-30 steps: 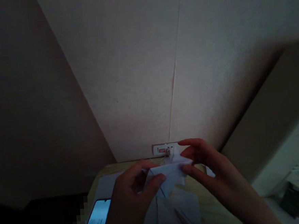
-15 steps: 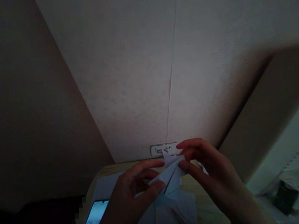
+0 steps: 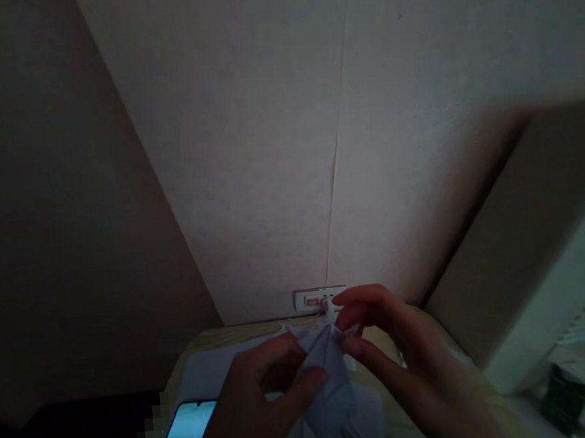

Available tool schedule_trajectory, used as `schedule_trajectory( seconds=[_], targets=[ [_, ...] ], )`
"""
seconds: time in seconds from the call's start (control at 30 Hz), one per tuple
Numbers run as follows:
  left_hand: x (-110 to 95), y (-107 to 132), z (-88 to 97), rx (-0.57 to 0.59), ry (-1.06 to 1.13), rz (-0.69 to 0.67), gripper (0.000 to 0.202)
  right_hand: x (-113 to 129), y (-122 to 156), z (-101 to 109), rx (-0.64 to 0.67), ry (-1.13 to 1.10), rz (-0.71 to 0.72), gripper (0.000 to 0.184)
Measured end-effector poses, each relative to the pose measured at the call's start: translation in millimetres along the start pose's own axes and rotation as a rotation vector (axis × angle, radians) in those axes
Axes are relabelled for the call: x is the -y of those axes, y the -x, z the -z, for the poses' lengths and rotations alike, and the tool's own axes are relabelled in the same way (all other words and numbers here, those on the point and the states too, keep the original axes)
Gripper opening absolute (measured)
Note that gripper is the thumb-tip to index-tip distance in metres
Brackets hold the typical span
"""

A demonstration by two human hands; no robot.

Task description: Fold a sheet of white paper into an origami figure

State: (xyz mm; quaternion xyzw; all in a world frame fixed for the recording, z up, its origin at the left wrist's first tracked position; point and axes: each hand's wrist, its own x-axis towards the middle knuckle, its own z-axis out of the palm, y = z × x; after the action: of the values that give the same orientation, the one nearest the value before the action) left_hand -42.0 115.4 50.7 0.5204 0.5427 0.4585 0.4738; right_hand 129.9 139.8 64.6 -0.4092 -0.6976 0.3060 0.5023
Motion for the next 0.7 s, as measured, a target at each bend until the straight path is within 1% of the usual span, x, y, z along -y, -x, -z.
schedule_trajectory(
  seconds=[0.07,0.13,0.23,0.3,0.43,0.57,0.7],
  targets=[
    [-1,0,-3.4,-0.028,0.105,0.006,0.003,-2,-1,0,0.021,0.000,-0.065,0.024],
    [-2,0,-6.0,-0.048,0.156,0.004,0.006,-4,-1,1,0.067,0.012,-0.132,0.024],
    [-2,-1,-8.8,-0.104,0.163,-0.012,0.001,-7,0,1,0.148,-0.017,-0.187,0.016],
    [-2,-1,-9.7,-0.121,0.161,-0.032,0.002,-7,0,-1,0.170,-0.039,-0.205,0.010],
    [-1,-2,-9.1,-0.120,0.163,-0.038,0.002,-8,-1,-5,0.151,-0.064,-0.254,0.012],
    [3,-3,-8.5,-0.170,0.130,-0.100,0.005,-11,0,-7,0.117,-0.122,-0.263,0.016],
    [3,-2,-11.0,-0.222,0.180,-0.124,0.005,-12,0,-9,0.110,-0.121,-0.260,0.016]
  ],
)
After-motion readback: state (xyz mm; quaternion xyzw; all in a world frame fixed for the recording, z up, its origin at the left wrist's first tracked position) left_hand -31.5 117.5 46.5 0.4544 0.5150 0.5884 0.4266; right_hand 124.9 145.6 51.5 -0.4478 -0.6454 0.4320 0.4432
